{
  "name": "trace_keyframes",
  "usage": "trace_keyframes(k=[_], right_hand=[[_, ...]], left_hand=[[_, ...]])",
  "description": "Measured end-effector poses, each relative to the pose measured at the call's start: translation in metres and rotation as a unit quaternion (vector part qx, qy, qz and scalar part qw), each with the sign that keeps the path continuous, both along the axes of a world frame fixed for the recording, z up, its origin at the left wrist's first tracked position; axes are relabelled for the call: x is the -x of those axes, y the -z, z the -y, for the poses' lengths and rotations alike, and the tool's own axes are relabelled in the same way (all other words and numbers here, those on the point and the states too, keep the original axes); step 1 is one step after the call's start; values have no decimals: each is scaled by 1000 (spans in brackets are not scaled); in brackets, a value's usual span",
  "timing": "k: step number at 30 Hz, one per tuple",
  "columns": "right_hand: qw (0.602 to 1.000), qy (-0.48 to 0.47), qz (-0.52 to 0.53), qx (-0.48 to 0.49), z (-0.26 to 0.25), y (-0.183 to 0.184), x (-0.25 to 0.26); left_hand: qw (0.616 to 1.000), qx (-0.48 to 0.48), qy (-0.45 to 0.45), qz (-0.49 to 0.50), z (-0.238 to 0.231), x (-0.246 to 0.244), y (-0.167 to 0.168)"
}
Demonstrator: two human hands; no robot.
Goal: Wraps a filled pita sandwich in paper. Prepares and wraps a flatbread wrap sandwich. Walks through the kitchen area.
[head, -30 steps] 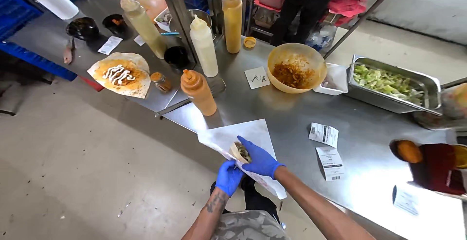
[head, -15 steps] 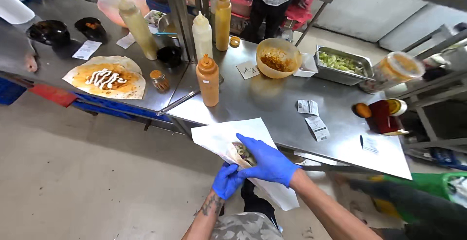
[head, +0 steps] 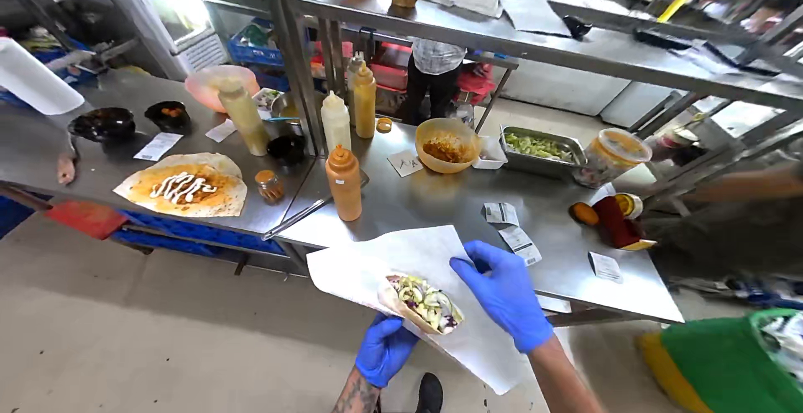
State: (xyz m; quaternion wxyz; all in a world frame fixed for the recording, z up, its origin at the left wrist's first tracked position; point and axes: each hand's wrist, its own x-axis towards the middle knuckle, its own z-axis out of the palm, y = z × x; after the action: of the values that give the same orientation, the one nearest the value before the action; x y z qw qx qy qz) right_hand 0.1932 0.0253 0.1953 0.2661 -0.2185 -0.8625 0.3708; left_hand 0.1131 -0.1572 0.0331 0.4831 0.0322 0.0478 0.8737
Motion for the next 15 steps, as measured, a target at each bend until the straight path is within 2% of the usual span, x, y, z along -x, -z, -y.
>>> trace_keyframes(k=[2, 4, 5, 6, 8, 10, 11, 13, 15], right_hand=[[991, 20, -108, -71, 11, -27, -32], [982, 18, -189, -20, 25, -51, -73], [984, -4, -177, 31, 34, -53, -93], [985, -38, -148, 85, 44, -44, -108], [976, -101, -69, 178, 58, 4, -116], [962, -89, -35, 257, 64, 52, -102], [951, -66, -71, 294, 64, 63, -88], [906, -46, -224, 355, 57, 59, -57], [824, -5, -383, 418, 52, 32, -25]], left_hand=[[1000, -16, 1, -16, -9, 0, -13], [998, -40, -7, -43, -20, 4, -30], [997, -48, -15, -58, -25, 7, -39], [996, -57, -21, -73, -30, 10, -47], [992, -73, -36, -92, -42, 16, -64], [990, -85, -49, -99, -55, 17, -82], [990, -89, -57, -98, -61, 15, -94], [988, -101, -72, -92, -71, 5, -119], [987, -106, -95, -80, -81, -8, -143]])
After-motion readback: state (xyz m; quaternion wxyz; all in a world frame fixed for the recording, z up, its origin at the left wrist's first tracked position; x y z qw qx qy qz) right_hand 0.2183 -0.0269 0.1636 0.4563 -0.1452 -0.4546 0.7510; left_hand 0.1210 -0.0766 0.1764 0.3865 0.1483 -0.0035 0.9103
